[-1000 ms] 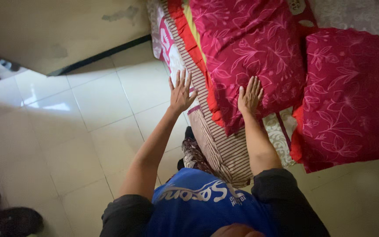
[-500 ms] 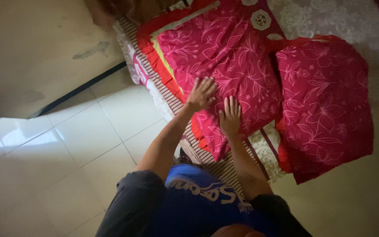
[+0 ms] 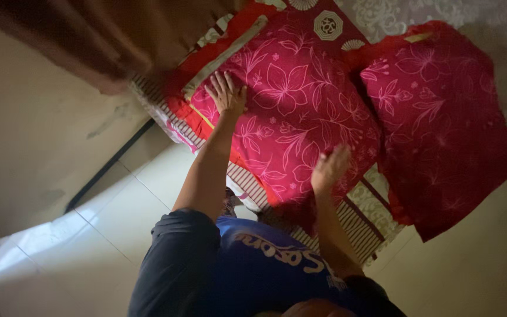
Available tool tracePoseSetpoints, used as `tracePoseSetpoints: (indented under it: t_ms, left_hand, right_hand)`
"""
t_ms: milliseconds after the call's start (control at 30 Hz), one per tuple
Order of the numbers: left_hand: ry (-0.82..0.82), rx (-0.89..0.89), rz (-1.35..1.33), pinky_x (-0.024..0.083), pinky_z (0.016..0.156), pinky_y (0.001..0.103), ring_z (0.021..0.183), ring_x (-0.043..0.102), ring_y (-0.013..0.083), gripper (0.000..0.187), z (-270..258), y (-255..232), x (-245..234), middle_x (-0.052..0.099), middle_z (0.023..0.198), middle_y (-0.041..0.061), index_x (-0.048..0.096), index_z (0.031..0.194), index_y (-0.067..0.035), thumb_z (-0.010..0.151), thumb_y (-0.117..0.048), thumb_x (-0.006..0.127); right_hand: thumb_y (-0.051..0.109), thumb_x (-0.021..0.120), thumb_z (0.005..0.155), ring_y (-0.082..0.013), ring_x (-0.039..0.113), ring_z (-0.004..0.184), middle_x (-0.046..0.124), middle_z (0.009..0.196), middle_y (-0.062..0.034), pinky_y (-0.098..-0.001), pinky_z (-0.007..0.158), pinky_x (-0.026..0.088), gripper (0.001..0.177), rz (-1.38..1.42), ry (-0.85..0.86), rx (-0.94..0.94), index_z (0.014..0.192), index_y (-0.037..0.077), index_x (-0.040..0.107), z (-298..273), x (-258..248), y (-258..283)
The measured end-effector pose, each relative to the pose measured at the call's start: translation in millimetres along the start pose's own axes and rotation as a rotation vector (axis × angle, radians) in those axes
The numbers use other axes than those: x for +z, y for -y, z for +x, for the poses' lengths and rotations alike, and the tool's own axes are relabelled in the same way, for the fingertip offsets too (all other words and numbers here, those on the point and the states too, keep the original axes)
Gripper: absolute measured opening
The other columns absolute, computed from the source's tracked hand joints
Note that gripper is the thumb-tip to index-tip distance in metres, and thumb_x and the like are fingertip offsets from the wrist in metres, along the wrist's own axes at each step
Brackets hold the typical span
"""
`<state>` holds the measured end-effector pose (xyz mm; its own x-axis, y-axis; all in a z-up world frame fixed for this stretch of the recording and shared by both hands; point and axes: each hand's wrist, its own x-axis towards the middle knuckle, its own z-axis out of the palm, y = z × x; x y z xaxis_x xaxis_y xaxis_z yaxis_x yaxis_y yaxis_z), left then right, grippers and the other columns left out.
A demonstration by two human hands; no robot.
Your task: The person arranges several decorative pillows on a bed. They pick up a pillow with a cat print, place it on the bed, and smooth it out. They then handle a red floral pillow, placing it on top of the first one and smoothing it. The person continues to adjust and stack the pillows on the bed.
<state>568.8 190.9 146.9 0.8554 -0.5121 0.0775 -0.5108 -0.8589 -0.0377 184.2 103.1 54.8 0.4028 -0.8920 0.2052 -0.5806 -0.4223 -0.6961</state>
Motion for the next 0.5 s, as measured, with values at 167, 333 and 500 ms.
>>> tracePoseSetpoints:
  t_ms: [167, 333, 500]
  left_hand:
    - [0.002, 0.117, 0.015, 0.006, 0.122, 0.071, 0.155, 0.014, 0.0378, 0.094, 50.6, 7.0, 8.4, 0.014, 0.17, 0.02, 0.022, 0.163, -0.007, 0.099, -0.071, 0.044]
    - [0.14, 0.024, -0.112, 0.025, 0.117, 0.067, 0.138, 0.047, 0.0387, 0.095, 82.5, 46.7, 17.9, 0.048, 0.15, 0.025, 0.043, 0.151, -0.005, 0.092, -0.079, 0.046]
    - [0.093, 0.184, -0.314, 0.055, 0.091, 0.053, 0.105, 0.069, 0.0451, 0.098, 84.2, 61.9, 23.9, 0.069, 0.118, 0.03, 0.059, 0.134, 0.002, 0.084, -0.083, 0.057]
  right_hand:
    - [0.051, 0.034, 0.111, -0.0389, 0.015, 0.161, 0.016, 0.173, -0.0157, -0.0647, 0.128, 0.008, 0.065, -0.1, 0.225, -0.236, 0.165, 0.014, 0.03, 44.4, 37.3, 66.2]
    - [0.045, 0.038, 0.111, -0.0413, 0.021, 0.158, 0.027, 0.171, -0.0194, -0.0631, 0.126, 0.015, 0.064, -0.162, 0.086, -0.165, 0.163, 0.009, 0.037, 51.3, 24.5, 35.0]
    - [0.069, 0.054, 0.108, -0.0436, 0.055, 0.142, 0.053, 0.156, -0.0234, -0.0568, 0.122, 0.047, 0.082, -0.075, -0.412, 0.264, 0.156, 0.003, 0.043, 31.9, -4.3, 4.4]
